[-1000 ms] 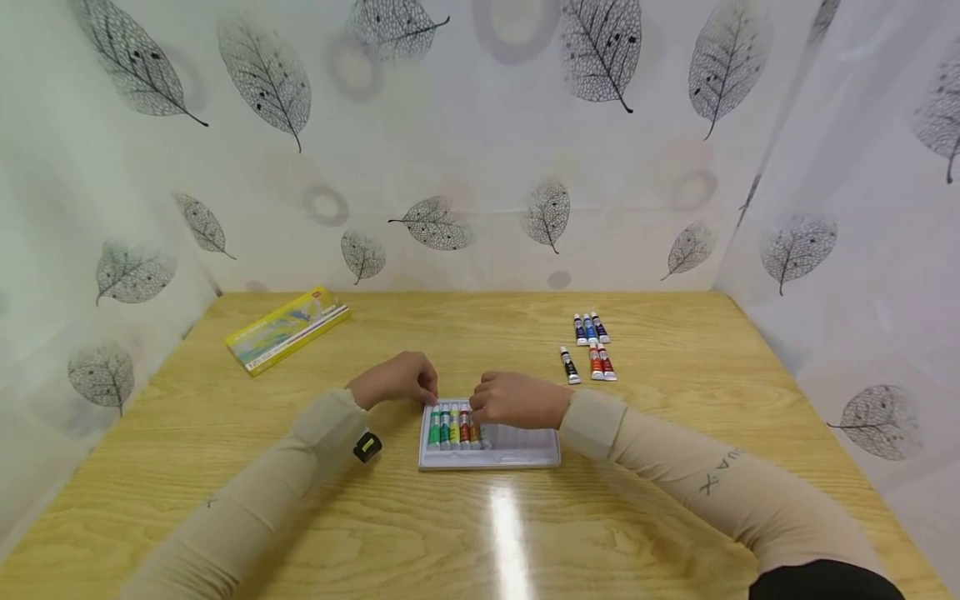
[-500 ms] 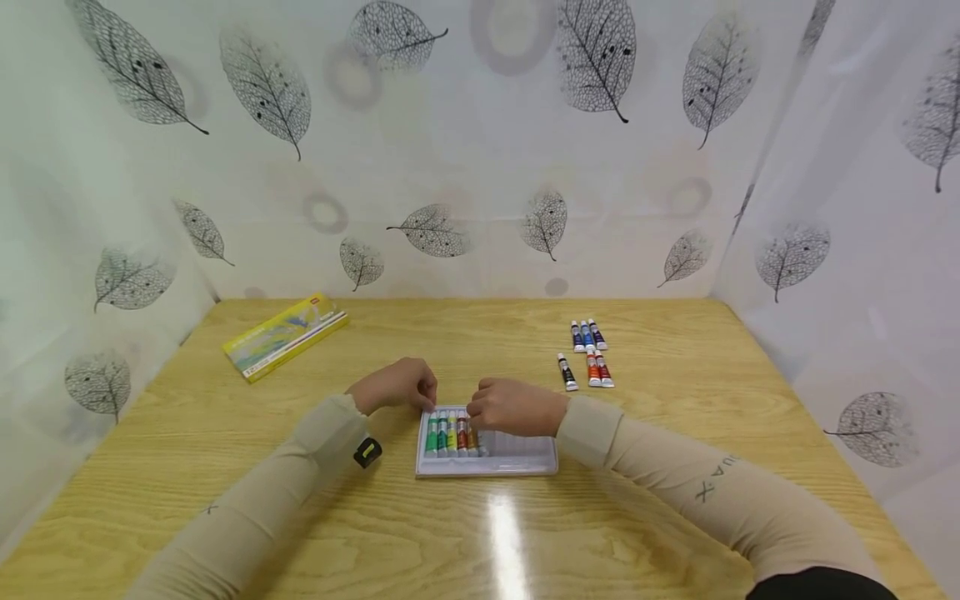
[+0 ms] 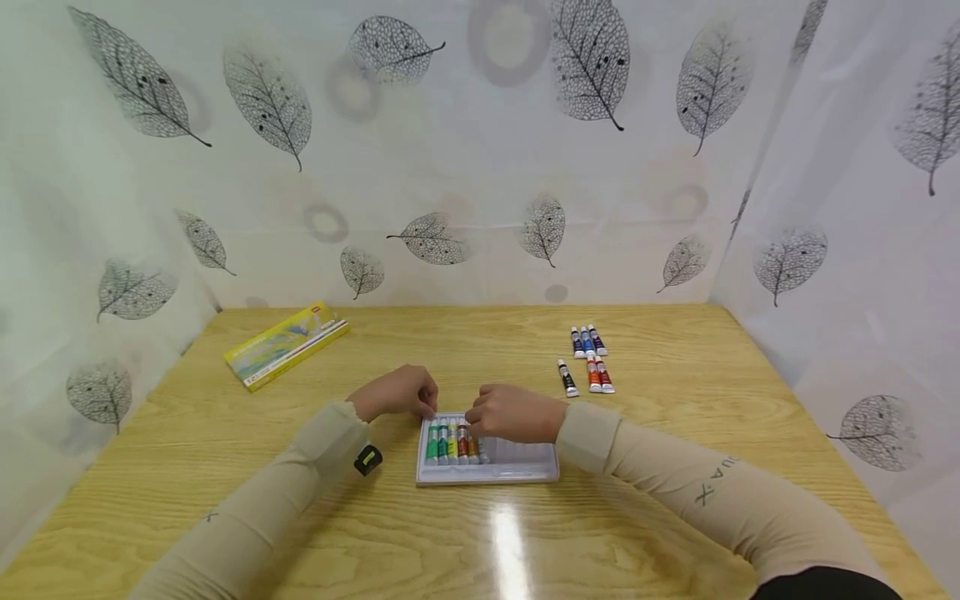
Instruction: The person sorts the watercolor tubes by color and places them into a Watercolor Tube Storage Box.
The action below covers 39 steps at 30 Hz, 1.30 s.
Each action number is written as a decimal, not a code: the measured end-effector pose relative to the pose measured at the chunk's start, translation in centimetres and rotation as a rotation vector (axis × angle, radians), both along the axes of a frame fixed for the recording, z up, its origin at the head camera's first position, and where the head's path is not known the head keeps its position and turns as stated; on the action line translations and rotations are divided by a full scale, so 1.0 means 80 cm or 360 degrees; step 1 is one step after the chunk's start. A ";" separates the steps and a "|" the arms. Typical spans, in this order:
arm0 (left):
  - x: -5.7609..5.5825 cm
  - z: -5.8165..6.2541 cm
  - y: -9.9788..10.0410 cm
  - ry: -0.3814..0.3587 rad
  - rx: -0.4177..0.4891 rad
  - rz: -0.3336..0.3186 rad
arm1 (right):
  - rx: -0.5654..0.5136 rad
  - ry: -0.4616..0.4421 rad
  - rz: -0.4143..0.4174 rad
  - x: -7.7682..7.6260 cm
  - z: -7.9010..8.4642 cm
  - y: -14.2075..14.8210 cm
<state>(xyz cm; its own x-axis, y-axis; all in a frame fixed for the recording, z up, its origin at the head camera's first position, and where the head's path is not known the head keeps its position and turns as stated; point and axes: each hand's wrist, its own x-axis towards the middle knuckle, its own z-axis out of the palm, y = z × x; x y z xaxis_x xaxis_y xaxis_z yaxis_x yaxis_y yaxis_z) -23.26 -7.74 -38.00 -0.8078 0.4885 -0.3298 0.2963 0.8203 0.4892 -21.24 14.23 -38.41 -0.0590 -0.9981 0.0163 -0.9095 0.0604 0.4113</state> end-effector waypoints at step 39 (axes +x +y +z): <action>0.002 -0.005 0.000 0.0062 0.0012 -0.0005 | -0.0202 -0.0097 -0.0310 -0.021 0.018 0.076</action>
<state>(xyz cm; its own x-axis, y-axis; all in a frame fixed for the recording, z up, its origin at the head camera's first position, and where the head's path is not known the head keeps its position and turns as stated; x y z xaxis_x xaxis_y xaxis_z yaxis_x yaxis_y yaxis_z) -23.14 -7.70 -38.39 -0.8183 0.4936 -0.2945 0.3179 0.8156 0.4835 -22.91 20.28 -36.94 -0.2552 -0.9580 0.1311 -0.8986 0.2850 0.3337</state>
